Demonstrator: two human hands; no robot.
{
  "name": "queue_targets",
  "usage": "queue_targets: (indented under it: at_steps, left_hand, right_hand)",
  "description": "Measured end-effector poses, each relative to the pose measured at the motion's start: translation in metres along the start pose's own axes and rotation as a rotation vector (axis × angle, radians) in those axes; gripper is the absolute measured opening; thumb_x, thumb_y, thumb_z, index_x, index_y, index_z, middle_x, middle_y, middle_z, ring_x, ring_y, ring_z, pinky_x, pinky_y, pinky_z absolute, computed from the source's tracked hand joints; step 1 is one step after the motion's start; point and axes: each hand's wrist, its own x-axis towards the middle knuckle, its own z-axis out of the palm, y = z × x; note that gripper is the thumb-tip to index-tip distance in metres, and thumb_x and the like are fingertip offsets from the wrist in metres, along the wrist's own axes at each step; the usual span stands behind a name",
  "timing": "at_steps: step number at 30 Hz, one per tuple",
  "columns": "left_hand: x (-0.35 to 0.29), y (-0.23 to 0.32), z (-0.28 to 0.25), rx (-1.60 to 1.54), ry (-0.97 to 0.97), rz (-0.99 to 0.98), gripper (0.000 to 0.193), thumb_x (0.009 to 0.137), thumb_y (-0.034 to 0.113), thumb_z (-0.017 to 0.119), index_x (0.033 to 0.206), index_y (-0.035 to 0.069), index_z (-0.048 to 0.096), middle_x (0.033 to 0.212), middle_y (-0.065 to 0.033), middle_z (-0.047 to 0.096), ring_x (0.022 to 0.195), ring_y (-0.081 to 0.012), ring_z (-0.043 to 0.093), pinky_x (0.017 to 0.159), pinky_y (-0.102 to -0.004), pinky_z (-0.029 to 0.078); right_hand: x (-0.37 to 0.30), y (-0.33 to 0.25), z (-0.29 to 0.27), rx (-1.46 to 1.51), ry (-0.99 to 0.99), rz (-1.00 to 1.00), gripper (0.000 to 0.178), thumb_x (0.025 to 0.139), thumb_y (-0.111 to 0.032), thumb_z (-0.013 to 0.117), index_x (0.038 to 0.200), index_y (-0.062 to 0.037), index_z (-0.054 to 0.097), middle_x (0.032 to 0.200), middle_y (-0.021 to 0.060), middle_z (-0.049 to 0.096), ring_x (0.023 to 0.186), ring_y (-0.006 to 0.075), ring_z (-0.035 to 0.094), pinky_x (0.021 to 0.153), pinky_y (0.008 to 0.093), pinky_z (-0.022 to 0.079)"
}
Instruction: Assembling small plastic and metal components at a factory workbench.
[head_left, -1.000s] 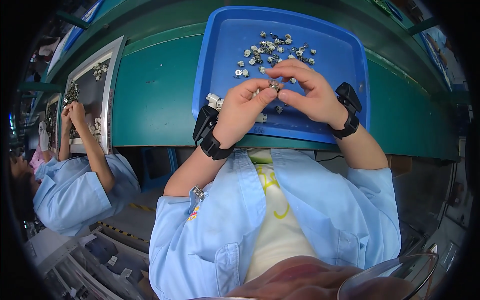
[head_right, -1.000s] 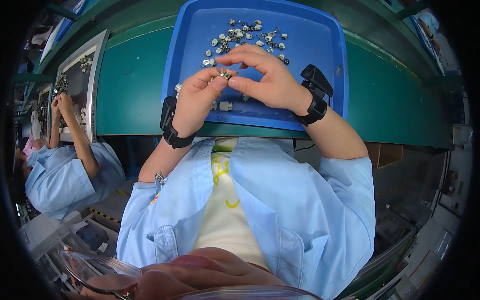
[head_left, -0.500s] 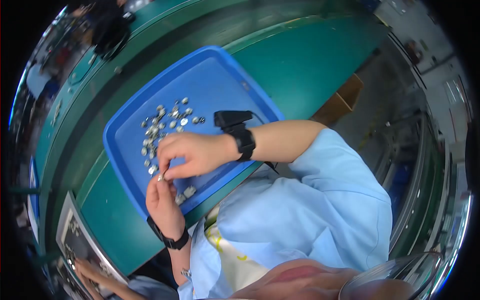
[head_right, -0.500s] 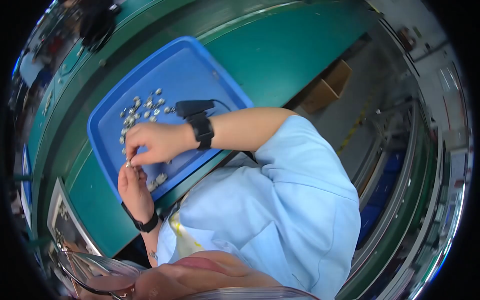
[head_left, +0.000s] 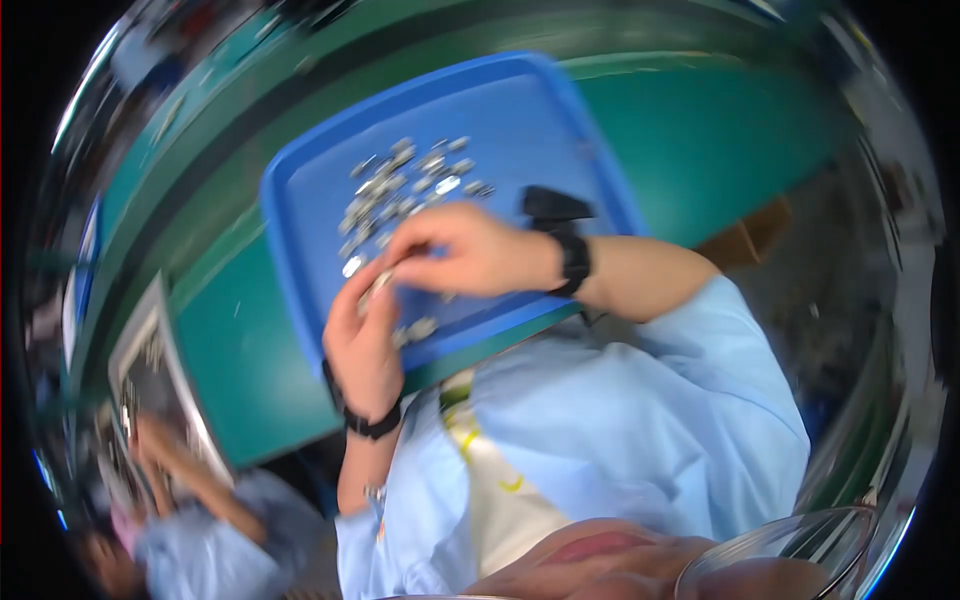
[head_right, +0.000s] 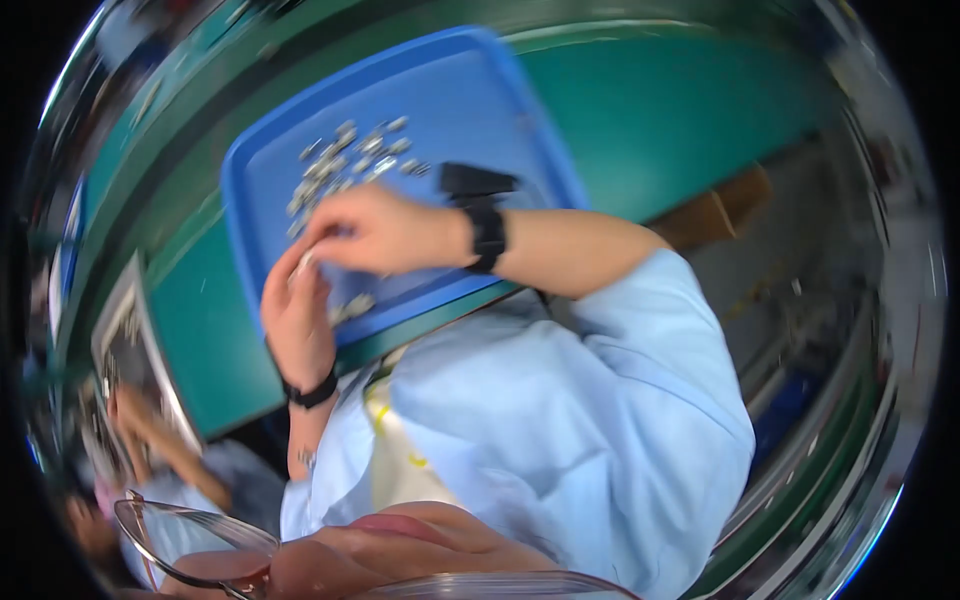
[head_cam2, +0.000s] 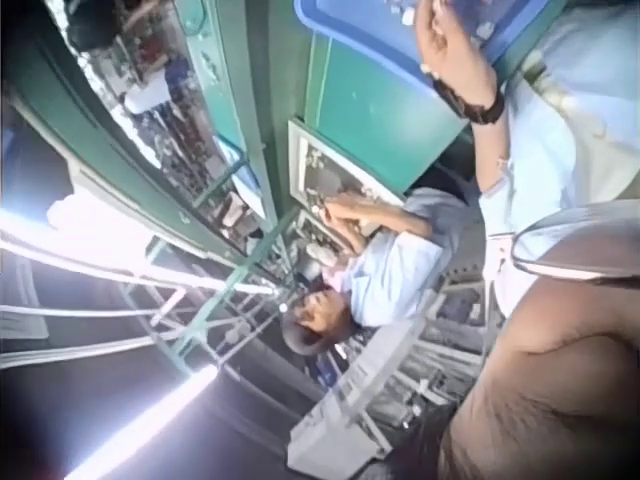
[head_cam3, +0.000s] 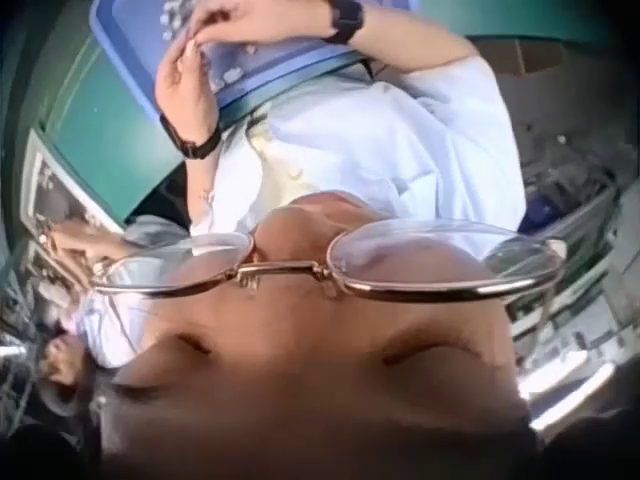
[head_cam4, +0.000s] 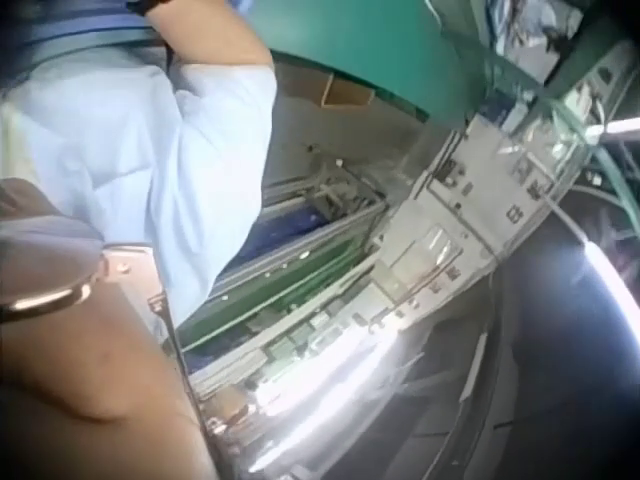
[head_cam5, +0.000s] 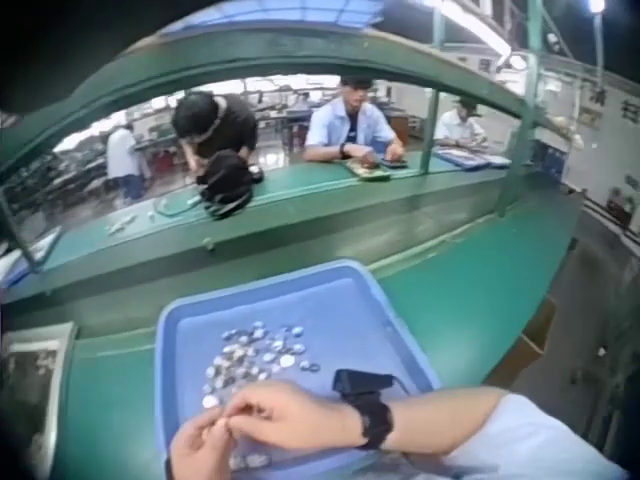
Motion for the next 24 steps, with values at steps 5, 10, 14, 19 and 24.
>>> queue_targets:
  at_steps: [5,10,14,19,24]
  left_hand:
    - [-0.0037,-0.0067,-0.0053,-0.161,0.017,0.038,0.029,0.084,0.007,0.057,0.112,0.0,0.052,0.091,-0.0011,0.058,0.077,-0.0054,0.051,0.069,-0.0171,0.041]
    - [-0.002,-0.007,-0.0132,-0.29,-0.07,-0.004,0.027,0.082,0.006,0.061,0.108,0.001,0.054,0.094,-0.0025,0.058,0.08,-0.0044,0.051,0.069,-0.0173,0.042]
    - [-0.004,-0.0029,-0.0142,-0.285,-0.07,0.023,0.025,0.083,0.005,0.06,0.107,0.0,0.054,0.097,-0.0037,0.059,0.083,-0.0054,0.053,0.072,-0.0179,0.043]
    - [-0.0056,-0.0022,-0.0095,-0.197,-0.043,0.069,0.024,0.084,0.004,0.059,0.107,-0.001,0.055,0.097,-0.004,0.06,0.087,-0.0071,0.054,0.074,-0.0186,0.043]
    - [-0.0057,0.0008,-0.0082,-0.154,-0.024,0.036,0.027,0.083,0.008,0.061,0.108,0.0,0.055,0.09,-0.0029,0.058,0.077,-0.0074,0.051,0.068,-0.0195,0.041]
  right_hand:
    - [-0.0018,-0.0092,0.0011,-0.034,-0.041,0.037,0.01,0.081,-0.007,0.061,0.089,-0.0009,0.06,0.081,0.0044,0.061,0.075,0.0106,0.055,0.067,0.0238,0.044]
    - [0.0018,-0.0093,0.0011,-0.088,-0.029,0.042,0.009,0.08,-0.006,0.062,0.087,-0.0007,0.059,0.079,0.0046,0.06,0.074,0.0112,0.055,0.067,0.0242,0.044]
    - [0.0028,-0.009,0.0043,-0.165,-0.018,-0.034,0.008,0.079,-0.006,0.062,0.085,-0.0007,0.059,0.079,0.0057,0.06,0.073,0.0132,0.056,0.066,0.0252,0.044]
    - [0.0024,-0.0094,0.0047,-0.233,-0.007,-0.104,0.008,0.079,-0.005,0.062,0.085,-0.0009,0.059,0.079,0.0064,0.06,0.073,0.0148,0.056,0.066,0.0259,0.044]
    - [0.0021,-0.0086,0.004,-0.323,-0.028,-0.189,0.008,0.079,-0.006,0.062,0.084,-0.0011,0.059,0.08,0.0069,0.06,0.073,0.0155,0.057,0.066,0.0267,0.044]
